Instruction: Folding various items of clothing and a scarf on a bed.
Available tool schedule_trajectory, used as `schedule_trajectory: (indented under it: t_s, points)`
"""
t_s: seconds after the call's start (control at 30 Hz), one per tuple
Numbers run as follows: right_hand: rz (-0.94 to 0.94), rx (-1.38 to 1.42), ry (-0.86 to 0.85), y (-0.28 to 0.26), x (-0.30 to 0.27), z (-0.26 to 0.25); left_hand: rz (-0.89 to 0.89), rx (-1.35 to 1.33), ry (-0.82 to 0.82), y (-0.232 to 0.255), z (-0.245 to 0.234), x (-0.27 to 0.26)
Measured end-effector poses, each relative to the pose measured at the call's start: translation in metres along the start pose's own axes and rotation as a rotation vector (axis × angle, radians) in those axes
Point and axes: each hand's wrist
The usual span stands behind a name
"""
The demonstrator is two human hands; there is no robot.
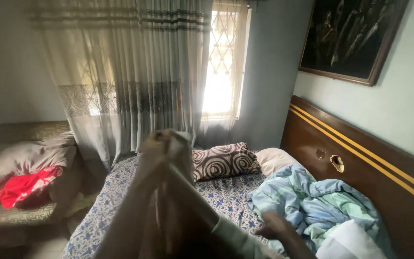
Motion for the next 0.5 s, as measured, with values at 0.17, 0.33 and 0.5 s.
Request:
schedule_trajectory:
  t_s: [0.17, 0.33, 0.5]
  points:
    - [-0.117, -0.182, -0.011, -0.034, 0.039, 0.030, 0.037, 0.085, -0.569, 0.027, 0.057, -0.018]
    - [-0.240, -0.371, -0.035, -0.066, 0.074, 0.049, 0.356, 0.306, -0.762, 0.023, 0.054, -0.006]
    - [-0.219, -0.457, 0.056, -0.102, 0.085, 0.024, 0.352, 0.757, -0.614, 0.028, 0.019, -0.017]
Point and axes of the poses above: each hand's wrist, its own x-axis towards the middle knuckle, its own z-axis out of the palm, y = z × x, and after that the axes turned 9 degrees about -y, right-handed
